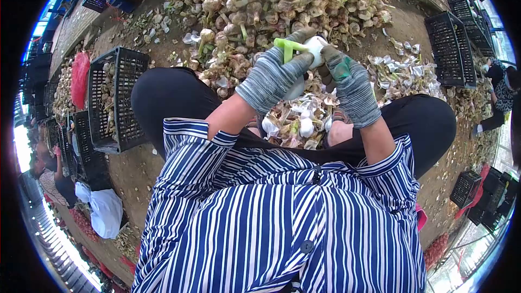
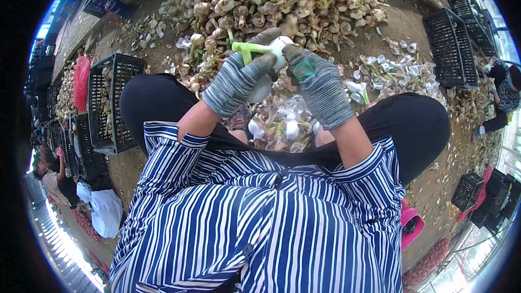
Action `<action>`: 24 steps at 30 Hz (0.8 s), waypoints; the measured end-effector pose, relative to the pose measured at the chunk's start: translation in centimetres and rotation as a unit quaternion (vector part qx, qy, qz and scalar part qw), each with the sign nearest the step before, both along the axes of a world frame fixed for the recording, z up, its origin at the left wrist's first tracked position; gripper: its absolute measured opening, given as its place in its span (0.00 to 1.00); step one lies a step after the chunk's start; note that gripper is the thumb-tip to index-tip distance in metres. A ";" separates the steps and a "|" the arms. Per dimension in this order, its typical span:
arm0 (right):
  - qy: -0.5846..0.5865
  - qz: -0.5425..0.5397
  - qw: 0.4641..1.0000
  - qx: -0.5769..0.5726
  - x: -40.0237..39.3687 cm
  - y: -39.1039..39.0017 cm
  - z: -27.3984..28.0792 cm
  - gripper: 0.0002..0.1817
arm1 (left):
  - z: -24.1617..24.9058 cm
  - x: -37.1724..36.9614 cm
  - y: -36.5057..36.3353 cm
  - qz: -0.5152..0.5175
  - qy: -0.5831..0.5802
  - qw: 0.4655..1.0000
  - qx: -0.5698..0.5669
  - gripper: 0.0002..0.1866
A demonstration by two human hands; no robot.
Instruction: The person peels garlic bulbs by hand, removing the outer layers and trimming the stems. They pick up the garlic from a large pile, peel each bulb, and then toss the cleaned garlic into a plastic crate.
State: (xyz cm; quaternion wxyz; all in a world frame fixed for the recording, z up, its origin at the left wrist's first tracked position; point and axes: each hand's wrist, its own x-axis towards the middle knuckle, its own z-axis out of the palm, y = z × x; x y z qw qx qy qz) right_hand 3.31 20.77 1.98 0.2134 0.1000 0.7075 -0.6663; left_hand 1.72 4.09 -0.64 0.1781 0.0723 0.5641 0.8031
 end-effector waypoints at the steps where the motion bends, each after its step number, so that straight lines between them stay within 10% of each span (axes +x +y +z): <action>1: 0.038 0.010 0.999 0.025 0.1 0.0 -0.1 0.18 | -0.1 0.0 0.0 0.000 0.000 1.000 0.001 0.25; 11: 0.272 0.098 0.942 0.171 -0.2 1.7 -3.8 0.17 | 0.8 0.1 -1.0 0.012 -0.095 0.994 -0.057 0.22; 17: -0.008 0.037 0.998 -0.046 -0.4 1.0 0.1 0.18 | 1.4 0.5 -0.6 0.030 -0.056 0.998 -0.023 0.21; 24: 0.046 0.055 0.997 -0.003 0.2 0.5 -0.1 0.16 | -0.3 -0.2 -0.9 0.003 -0.122 0.992 0.037 0.24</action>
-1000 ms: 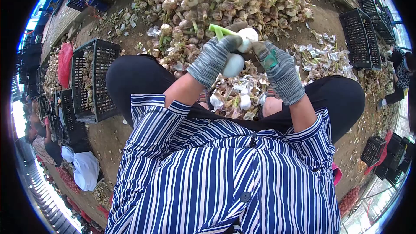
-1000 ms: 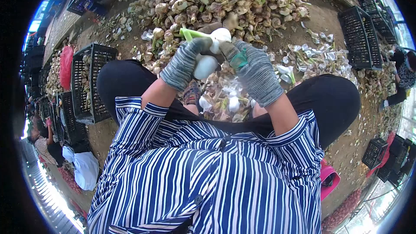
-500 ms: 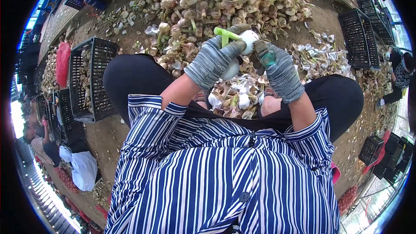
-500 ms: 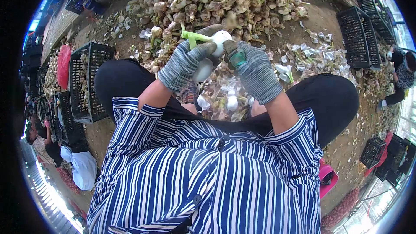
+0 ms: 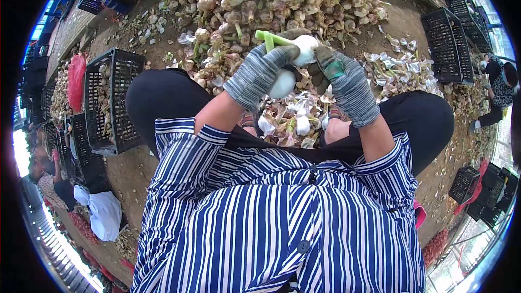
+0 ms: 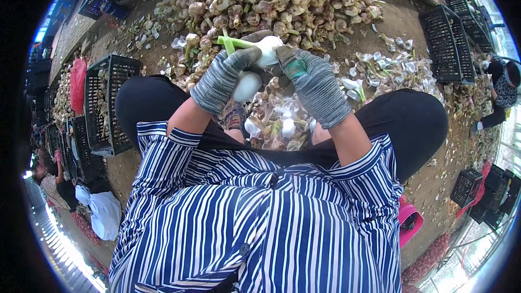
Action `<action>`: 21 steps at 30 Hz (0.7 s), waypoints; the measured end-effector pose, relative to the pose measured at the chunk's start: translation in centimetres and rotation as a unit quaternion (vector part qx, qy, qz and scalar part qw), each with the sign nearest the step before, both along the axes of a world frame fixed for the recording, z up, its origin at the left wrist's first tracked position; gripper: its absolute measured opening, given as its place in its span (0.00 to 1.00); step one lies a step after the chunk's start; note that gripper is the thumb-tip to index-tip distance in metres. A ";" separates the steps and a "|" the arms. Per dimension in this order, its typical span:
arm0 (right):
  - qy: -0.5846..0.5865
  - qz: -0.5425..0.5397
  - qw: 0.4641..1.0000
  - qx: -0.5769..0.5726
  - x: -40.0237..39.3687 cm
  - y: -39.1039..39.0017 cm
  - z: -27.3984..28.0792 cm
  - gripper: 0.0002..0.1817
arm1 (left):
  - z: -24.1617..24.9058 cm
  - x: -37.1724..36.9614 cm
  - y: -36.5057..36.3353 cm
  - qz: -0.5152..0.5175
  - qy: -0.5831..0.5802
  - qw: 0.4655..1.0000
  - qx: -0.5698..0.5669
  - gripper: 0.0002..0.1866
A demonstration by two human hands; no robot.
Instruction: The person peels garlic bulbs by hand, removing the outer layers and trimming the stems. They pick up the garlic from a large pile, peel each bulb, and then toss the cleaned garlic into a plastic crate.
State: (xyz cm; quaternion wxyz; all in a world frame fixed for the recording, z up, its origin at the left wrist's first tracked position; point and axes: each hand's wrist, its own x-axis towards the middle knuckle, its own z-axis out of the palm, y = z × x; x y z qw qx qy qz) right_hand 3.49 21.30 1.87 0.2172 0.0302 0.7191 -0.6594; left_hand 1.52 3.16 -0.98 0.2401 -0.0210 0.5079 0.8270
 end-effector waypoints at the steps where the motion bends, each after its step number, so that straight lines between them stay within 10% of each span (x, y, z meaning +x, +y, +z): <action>1: 0.015 -0.012 1.000 -0.022 0.1 0.0 -0.3 0.17 | 0.2 -0.1 -0.1 0.005 -0.049 0.998 0.025 0.25; 6: 0.013 -0.016 0.995 -0.094 -0.3 0.0 -0.2 0.17 | 0.2 0.2 0.4 0.022 0.005 1.000 0.005 0.24; 8: 0.023 -0.020 0.995 0.099 -0.3 -0.7 0.6 0.17 | -0.1 0.5 1.0 0.036 0.045 0.998 -0.018 0.25; 15: 0.034 -0.017 0.993 0.109 -0.2 -0.3 1.0 0.15 | -0.3 -0.2 0.6 0.045 -0.094 0.993 0.048 0.22; 21: 0.172 0.054 0.898 0.402 -0.9 0.8 0.4 0.12 | 0.4 -0.9 -1.2 0.024 -0.147 0.971 0.185 0.23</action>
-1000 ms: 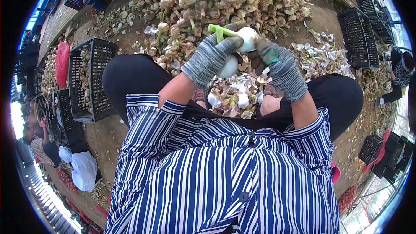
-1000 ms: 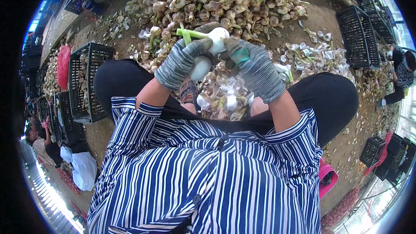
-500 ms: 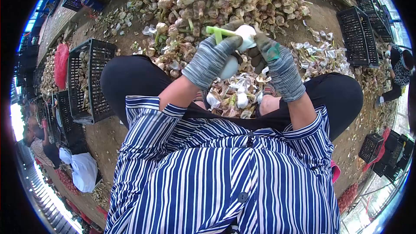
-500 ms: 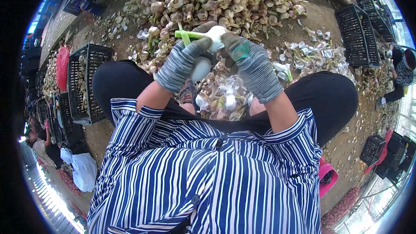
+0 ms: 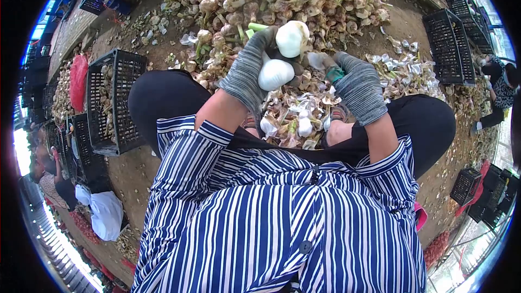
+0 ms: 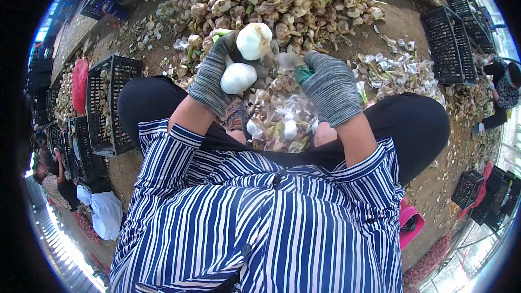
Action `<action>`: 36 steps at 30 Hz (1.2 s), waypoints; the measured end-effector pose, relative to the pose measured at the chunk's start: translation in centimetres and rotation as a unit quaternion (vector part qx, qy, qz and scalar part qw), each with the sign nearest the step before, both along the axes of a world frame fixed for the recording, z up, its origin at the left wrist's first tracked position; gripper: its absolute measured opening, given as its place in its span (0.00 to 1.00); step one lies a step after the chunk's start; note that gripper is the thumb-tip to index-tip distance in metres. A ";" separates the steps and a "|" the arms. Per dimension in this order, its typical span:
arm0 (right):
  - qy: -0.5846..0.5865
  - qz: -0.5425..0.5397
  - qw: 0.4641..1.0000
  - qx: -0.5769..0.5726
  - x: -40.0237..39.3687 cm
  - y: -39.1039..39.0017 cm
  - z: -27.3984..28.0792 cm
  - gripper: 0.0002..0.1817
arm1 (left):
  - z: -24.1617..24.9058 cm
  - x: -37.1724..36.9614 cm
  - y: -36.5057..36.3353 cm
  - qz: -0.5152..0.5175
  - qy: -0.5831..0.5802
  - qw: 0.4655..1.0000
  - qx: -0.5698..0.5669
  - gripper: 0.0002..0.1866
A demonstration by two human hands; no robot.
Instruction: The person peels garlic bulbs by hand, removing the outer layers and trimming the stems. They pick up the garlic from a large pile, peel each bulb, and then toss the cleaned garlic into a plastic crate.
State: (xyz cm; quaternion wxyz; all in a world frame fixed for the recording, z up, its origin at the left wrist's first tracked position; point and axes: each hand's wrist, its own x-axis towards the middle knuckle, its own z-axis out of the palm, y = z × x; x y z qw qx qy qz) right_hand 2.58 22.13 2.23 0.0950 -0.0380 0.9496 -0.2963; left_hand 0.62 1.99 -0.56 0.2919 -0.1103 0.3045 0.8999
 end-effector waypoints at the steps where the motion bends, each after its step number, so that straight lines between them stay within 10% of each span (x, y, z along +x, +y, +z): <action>1: -0.018 0.013 0.998 0.063 -0.1 0.3 0.1 0.12 | 0.1 -0.2 0.1 0.014 -0.020 1.000 0.000 0.24; 4: -0.049 0.030 0.987 0.152 -0.8 1.4 -0.2 0.12 | 0.3 0.1 0.1 -0.006 -0.037 0.996 0.080 0.24; 6: 0.232 0.017 0.967 0.105 -0.7 2.4 -1.7 0.12 | -0.2 0.2 -0.2 -0.004 -0.027 0.998 0.056 0.24; 8: 0.211 0.003 0.978 -0.003 -0.5 2.9 -0.5 0.13 | -0.8 -0.3 -0.2 -0.012 -0.033 0.998 0.051 0.25; 11: -0.020 -0.008 0.989 0.149 -0.6 2.9 1.1 0.20 | -0.7 -0.3 -0.2 0.009 -0.025 0.999 0.033 0.27; 14: 0.010 0.053 0.961 0.271 -0.2 2.1 0.5 0.26 | -0.7 -0.6 0.1 0.048 0.000 0.999 0.009 0.29; 16: 0.098 0.042 0.969 0.224 0.5 1.1 -0.3 0.33 | -1.0 -0.9 0.3 0.066 0.050 0.997 0.013 0.28; 17: 0.002 -0.015 0.994 -0.106 0.9 -0.6 0.2 0.35 | -1.1 -1.0 0.4 0.080 0.104 0.991 -0.035 0.28; 18: -0.093 -0.068 0.898 -0.424 0.9 -1.9 0.6 0.38 | -0.3 -0.9 0.9 0.073 0.147 0.985 -0.059 0.30; 20: -0.215 -0.050 0.807 -0.548 -0.3 -3.1 -3.1 0.32 | -0.4 -1.0 2.7 0.083 0.250 0.964 -0.031 0.25; 22: -0.305 -0.071 0.445 -0.839 -0.7 -4.1 -3.8 0.28 | 1.5 0.6 3.9 0.050 0.301 0.932 -0.195 0.37; 24: -0.273 -0.028 0.433 -0.859 -1.9 -4.0 -3.3 0.28 | 2.6 1.1 3.1 0.040 0.460 0.807 -0.367 0.43; 25: -0.214 -0.064 0.525 -0.821 -1.1 -3.7 -0.8 0.28 | 4.0 1.3 2.9 0.065 0.467 0.837 -0.278 0.47; 26: -0.279 0.006 0.411 -0.868 -2.0 -3.5 -0.7 0.30 | 5.1 1.5 2.3 0.057 0.410 0.876 -0.246 0.50; 30: -0.240 -0.072 0.542 -0.802 -1.5 -3.6 1.5 0.31 | 4.4 -1.5 -2.7 0.175 0.334 0.907 -0.186 0.38; 32: 0.014 0.101 0.944 -0.313 -2.4 -3.5 -1.1 0.30 | 4.1 -1.7 -5.0 0.260 0.190 0.938 -0.129 0.30; 33: -0.081 0.043 0.868 -0.487 -2.5 -4.1 -3.4 0.27 | 4.0 -1.6 -5.8 0.288 0.145 0.938 -0.128 0.28; 34: -0.296 -0.096 0.616 -0.724 -2.6 -4.6 -4.3 0.25 | 3.9 -1.4 -6.2 0.314 0.101 0.936 -0.122 0.27; 36: -0.342 -0.110 0.651 -0.668 -1.7 -5.8 -4.1 0.35 | 3.3 -1.0 -6.7 0.306 0.087 0.944 -0.085 0.22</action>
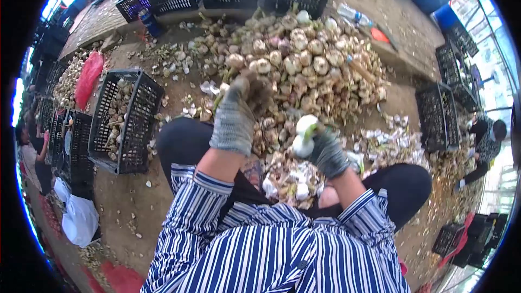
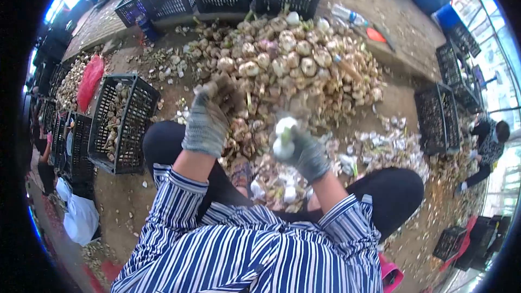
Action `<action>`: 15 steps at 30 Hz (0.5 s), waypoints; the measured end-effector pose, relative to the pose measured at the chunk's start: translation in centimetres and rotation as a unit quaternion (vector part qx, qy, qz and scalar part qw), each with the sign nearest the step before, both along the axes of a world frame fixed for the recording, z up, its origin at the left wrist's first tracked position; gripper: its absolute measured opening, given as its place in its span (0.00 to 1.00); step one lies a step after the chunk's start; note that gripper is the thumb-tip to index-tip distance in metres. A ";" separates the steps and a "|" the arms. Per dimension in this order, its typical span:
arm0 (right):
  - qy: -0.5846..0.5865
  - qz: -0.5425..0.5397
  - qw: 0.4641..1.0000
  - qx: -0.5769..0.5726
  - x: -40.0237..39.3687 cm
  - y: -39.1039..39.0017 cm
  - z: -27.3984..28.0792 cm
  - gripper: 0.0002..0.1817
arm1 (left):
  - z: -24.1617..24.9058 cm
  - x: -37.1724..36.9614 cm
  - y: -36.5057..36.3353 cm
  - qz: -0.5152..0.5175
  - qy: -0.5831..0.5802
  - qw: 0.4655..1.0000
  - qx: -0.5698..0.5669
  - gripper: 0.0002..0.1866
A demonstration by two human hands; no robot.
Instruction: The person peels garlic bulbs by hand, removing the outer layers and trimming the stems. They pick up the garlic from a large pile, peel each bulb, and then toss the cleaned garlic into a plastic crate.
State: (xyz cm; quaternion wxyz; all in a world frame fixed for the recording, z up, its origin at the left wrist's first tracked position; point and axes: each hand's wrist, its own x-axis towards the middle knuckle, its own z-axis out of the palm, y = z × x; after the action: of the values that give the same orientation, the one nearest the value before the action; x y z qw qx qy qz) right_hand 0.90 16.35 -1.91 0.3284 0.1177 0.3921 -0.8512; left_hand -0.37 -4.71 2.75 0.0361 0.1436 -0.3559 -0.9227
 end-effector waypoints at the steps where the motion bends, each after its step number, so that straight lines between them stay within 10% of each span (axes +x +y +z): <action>1: -0.050 0.021 0.998 0.018 0.1 0.3 -2.9 0.35 | 0.1 0.2 -0.1 -0.015 0.005 1.000 0.020 0.21; 10: -0.142 0.103 0.984 0.024 -1.8 -1.3 -7.9 0.32 | 0.2 1.2 -0.4 -0.061 0.009 0.994 0.091 0.17; 13: 0.065 0.076 0.978 0.185 -8.4 -7.1 2.3 0.30 | 0.0 1.3 -0.5 -0.045 0.000 0.995 0.093 0.17; 15: 0.260 0.080 0.960 0.059 -15.6 -10.4 7.6 0.27 | 0.2 1.1 -0.8 -0.025 0.022 0.995 0.098 0.20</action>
State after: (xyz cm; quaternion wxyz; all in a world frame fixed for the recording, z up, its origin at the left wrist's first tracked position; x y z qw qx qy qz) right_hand -14.73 5.97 5.65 0.2750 -0.1201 0.5219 -0.7985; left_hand 0.77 -5.55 2.96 0.0061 0.1172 -0.2660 -0.9568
